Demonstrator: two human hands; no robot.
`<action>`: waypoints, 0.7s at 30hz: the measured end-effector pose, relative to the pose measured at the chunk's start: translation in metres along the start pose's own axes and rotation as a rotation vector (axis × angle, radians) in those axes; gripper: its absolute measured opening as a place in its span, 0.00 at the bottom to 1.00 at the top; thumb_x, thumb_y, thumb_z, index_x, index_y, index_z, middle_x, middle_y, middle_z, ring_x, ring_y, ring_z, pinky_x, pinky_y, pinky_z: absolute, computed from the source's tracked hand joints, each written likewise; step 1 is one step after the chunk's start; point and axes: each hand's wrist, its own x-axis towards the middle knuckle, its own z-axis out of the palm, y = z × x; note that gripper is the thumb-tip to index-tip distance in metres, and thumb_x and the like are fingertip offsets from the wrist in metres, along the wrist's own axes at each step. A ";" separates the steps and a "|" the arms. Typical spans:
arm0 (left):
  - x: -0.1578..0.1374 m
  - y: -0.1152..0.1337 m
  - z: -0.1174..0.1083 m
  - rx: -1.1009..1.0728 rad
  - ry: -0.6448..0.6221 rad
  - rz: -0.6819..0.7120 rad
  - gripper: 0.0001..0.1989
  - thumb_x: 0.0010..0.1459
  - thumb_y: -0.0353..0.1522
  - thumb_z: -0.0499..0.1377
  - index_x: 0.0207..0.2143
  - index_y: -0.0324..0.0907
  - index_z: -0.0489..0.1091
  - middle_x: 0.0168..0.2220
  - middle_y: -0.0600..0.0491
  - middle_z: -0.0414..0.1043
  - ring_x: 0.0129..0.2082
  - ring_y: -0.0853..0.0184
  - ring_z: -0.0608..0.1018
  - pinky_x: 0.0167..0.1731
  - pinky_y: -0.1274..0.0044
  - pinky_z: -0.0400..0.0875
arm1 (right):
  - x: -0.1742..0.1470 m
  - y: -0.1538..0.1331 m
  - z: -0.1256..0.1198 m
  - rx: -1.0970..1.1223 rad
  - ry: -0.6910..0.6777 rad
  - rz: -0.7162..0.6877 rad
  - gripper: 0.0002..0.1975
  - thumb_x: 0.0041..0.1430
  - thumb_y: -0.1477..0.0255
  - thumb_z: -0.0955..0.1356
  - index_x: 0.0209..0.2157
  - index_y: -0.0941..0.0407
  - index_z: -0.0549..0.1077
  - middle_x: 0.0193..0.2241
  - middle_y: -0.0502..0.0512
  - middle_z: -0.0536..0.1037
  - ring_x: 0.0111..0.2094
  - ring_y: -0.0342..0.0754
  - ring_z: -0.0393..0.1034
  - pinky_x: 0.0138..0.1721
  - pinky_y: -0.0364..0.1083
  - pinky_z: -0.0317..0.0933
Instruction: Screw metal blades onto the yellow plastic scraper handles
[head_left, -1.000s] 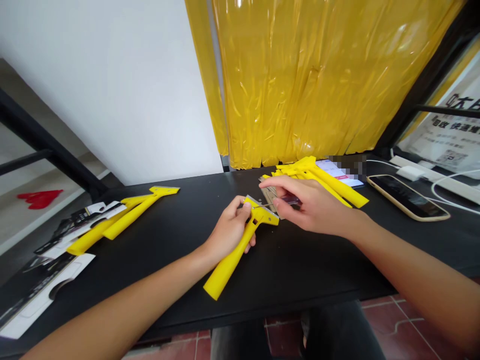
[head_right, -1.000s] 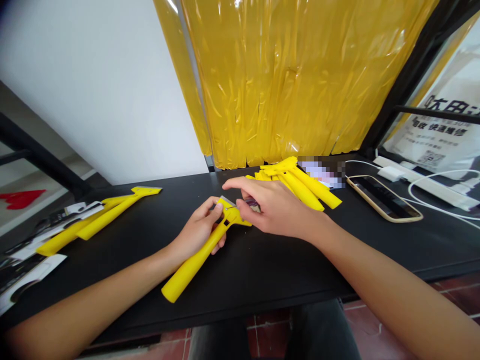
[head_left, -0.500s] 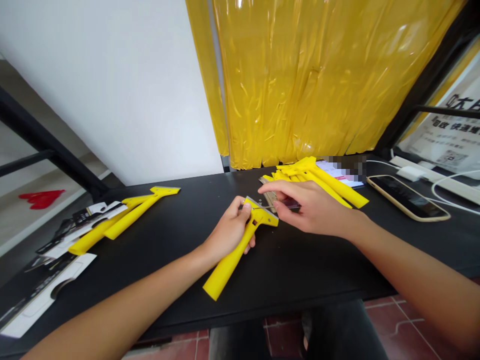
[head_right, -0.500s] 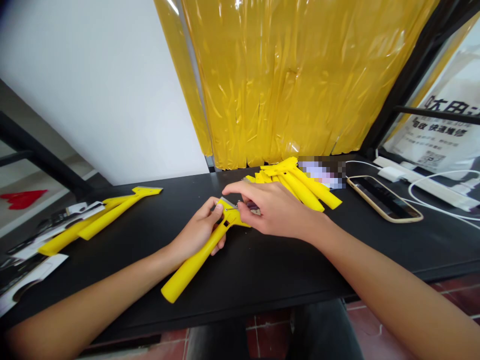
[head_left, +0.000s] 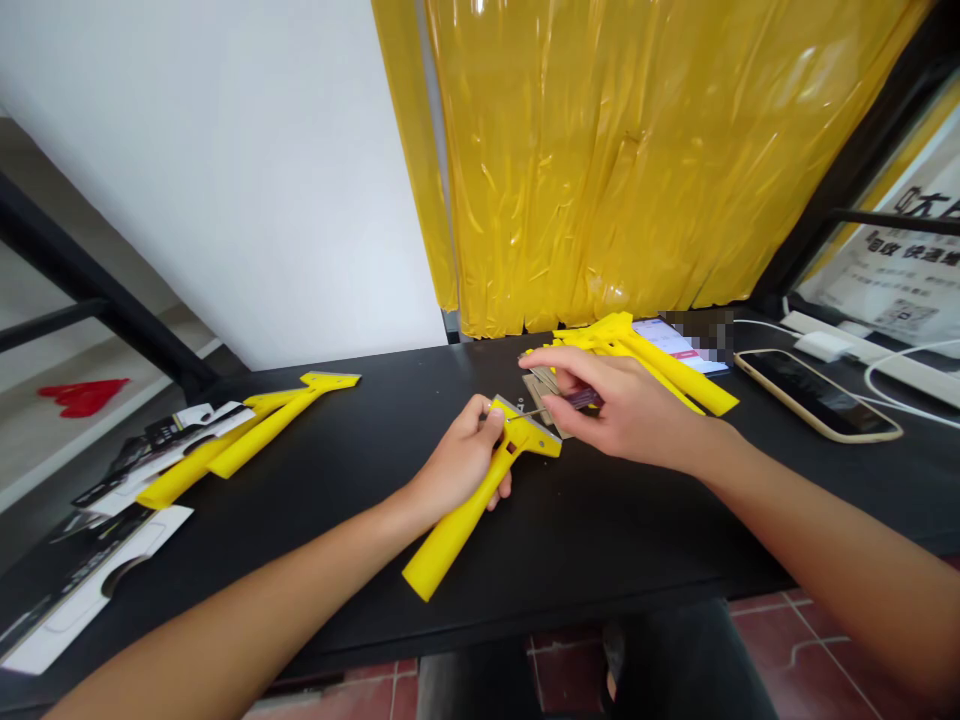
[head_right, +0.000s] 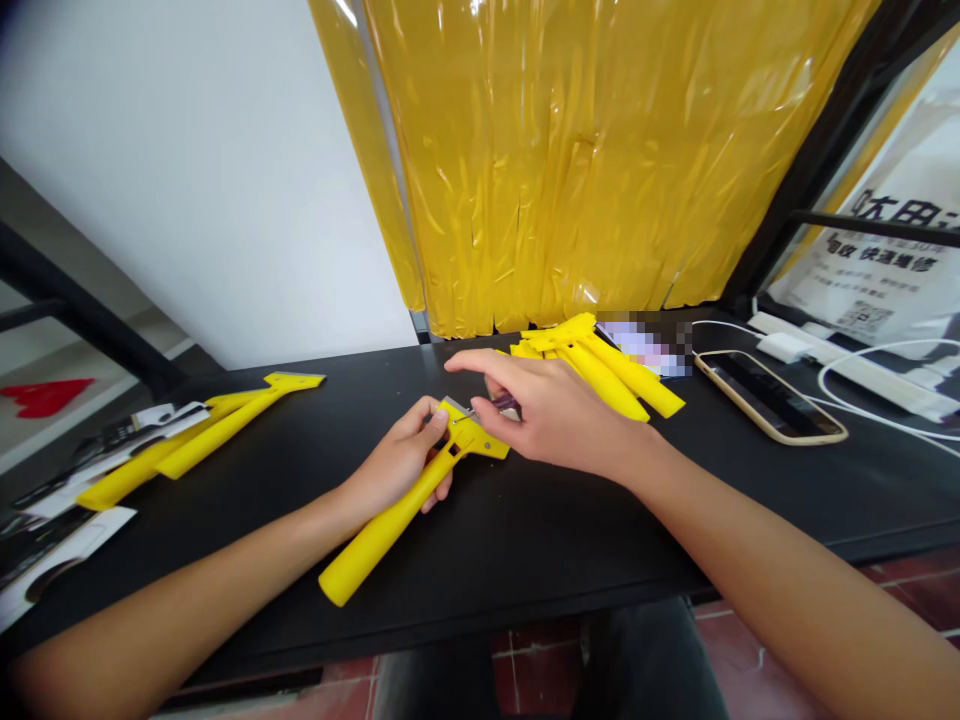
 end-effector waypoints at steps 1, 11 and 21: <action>0.001 -0.001 0.000 -0.007 0.001 0.000 0.12 0.69 0.46 0.48 0.38 0.48 0.54 0.14 0.61 0.67 0.09 0.67 0.68 0.07 0.82 0.60 | 0.000 0.000 0.000 0.009 -0.010 0.002 0.19 0.66 0.68 0.67 0.57 0.53 0.69 0.32 0.49 0.76 0.31 0.44 0.69 0.34 0.43 0.59; 0.000 0.001 0.002 -0.001 0.023 -0.020 0.12 0.69 0.45 0.49 0.38 0.47 0.56 0.14 0.60 0.65 0.10 0.67 0.69 0.09 0.81 0.61 | 0.002 0.003 -0.002 0.018 -0.011 0.041 0.16 0.67 0.71 0.64 0.55 0.54 0.71 0.30 0.49 0.78 0.27 0.43 0.69 0.32 0.43 0.58; 0.003 -0.001 0.001 -0.053 0.061 -0.033 0.10 0.69 0.42 0.48 0.37 0.49 0.52 0.17 0.59 0.69 0.10 0.66 0.69 0.07 0.81 0.60 | 0.000 0.003 0.005 -0.017 -0.035 0.015 0.18 0.66 0.70 0.65 0.56 0.52 0.70 0.26 0.47 0.73 0.27 0.43 0.66 0.32 0.43 0.58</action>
